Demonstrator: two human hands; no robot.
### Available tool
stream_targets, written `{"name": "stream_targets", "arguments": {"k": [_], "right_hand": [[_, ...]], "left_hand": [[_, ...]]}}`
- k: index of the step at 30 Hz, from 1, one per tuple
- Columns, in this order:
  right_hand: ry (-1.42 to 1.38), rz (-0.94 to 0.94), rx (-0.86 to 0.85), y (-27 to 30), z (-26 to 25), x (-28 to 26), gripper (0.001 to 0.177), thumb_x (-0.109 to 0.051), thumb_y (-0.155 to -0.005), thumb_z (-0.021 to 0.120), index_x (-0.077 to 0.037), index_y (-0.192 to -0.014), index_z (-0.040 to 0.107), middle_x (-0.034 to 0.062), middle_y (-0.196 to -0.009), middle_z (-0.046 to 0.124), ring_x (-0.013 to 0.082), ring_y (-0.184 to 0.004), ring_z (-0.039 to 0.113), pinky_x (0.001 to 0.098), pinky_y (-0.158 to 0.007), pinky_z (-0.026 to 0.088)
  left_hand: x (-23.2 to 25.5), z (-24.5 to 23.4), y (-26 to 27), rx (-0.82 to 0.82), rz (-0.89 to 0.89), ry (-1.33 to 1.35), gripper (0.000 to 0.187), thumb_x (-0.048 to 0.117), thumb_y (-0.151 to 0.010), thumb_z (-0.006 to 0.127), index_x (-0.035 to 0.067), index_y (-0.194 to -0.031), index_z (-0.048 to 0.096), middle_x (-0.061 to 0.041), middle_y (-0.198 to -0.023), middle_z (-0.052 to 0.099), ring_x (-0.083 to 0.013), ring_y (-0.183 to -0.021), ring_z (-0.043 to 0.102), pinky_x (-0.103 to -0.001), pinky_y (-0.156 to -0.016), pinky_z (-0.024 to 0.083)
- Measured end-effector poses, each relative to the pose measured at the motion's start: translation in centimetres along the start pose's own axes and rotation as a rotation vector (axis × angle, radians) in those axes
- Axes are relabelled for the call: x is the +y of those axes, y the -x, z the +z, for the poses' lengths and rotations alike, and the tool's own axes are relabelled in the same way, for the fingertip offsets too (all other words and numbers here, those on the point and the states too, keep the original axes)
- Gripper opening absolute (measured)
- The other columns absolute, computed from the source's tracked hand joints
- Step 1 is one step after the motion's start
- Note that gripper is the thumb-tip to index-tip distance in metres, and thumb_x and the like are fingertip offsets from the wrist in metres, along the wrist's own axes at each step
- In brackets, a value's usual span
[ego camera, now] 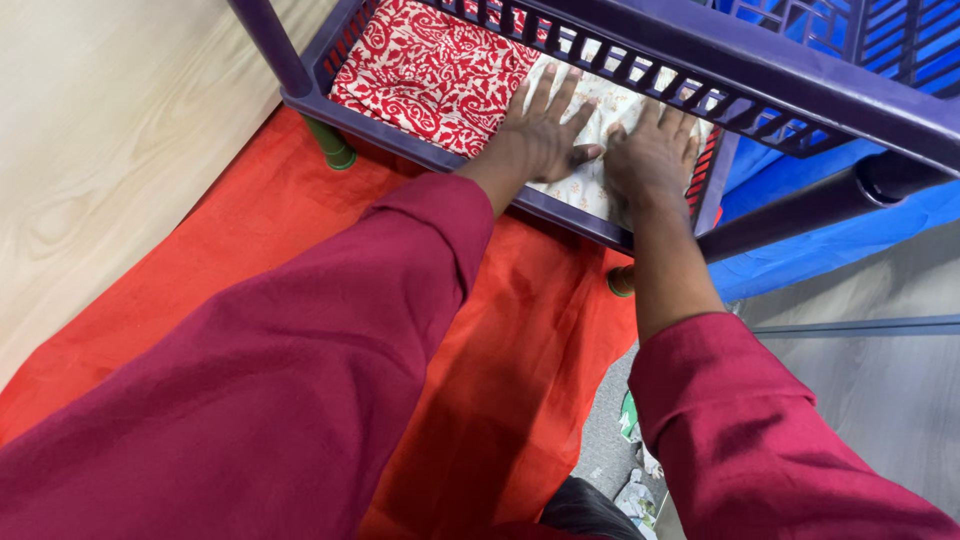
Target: The person folds a white patterned shirt on a red surface, smoothing and aligning it before placing it in a purple basket. Then the person folds a light blue sweatshirt on the same surface.
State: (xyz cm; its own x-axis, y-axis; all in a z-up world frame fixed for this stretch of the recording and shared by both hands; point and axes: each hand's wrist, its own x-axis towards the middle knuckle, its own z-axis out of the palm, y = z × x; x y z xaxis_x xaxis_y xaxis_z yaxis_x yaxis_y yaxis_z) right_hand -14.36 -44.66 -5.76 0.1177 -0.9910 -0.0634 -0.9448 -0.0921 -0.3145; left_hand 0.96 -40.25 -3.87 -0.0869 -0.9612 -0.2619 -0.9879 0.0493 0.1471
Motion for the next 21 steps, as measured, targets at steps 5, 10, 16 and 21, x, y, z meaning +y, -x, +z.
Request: {"name": "stream_targets", "arguments": {"k": [5, 10, 16, 21], "right_hand": [[-0.009, 0.067, -0.12, 1.6, -1.7, -1.9, 0.076, -0.047, -0.105, 0.043, -0.009, -0.165, 0.014, 0.0159, -0.173, -0.003, 0.0334, -0.159, -0.011, 0.0486, -0.128, -0.001], [0.036, 0.082, -0.229, 3.8, -3.7, -2.9, 0.077, -0.052, -0.103, 0.043, -0.015, -0.164, 0.015, 0.0098, -0.173, -0.006, 0.0308, -0.159, -0.011, 0.0526, -0.128, -0.001], [0.148, -0.055, -0.498, 7.0, -4.4, -1.3, 0.069, -0.045, -0.099, 0.049, -0.031, -0.162, 0.025, 0.0057, -0.174, -0.005, 0.034, -0.16, -0.008, 0.0558, -0.127, 0.014], [0.216, -0.067, -0.468, 6.1, -4.3, -1.8, 0.067, -0.031, -0.096, 0.053, -0.03, -0.16, 0.032, 0.0086, -0.173, 0.0, 0.0398, -0.158, 0.0, 0.0669, -0.122, 0.011]], "left_hand": [[-1.0, -0.5, 0.1, -0.064, 0.039, 0.036, 0.082, 0.074, -0.097, 0.029, 0.032, -0.165, 0.01, -0.005, -0.172, -0.012, -0.0303, -0.158, -0.016, -0.055, -0.126, -0.002], [-0.8, -0.2, -0.1, -0.061, 0.028, 0.03, 0.075, 0.068, -0.101, 0.028, 0.032, -0.165, 0.011, -0.004, -0.173, -0.013, -0.0293, -0.157, -0.017, -0.054, -0.127, -0.003], [-0.8, -0.1, -0.1, -0.047, 0.024, 0.013, 0.069, 0.061, -0.104, 0.027, 0.033, -0.165, 0.012, -0.003, -0.173, -0.012, -0.0285, -0.158, -0.017, -0.055, -0.127, -0.003], [0.5, -1.4, 1.6, -0.052, -0.024, -0.112, 0.071, 0.053, -0.103, 0.041, 0.027, -0.165, 0.016, -0.008, -0.172, -0.011, -0.0316, -0.158, -0.008, -0.057, -0.125, 0.001]]}}
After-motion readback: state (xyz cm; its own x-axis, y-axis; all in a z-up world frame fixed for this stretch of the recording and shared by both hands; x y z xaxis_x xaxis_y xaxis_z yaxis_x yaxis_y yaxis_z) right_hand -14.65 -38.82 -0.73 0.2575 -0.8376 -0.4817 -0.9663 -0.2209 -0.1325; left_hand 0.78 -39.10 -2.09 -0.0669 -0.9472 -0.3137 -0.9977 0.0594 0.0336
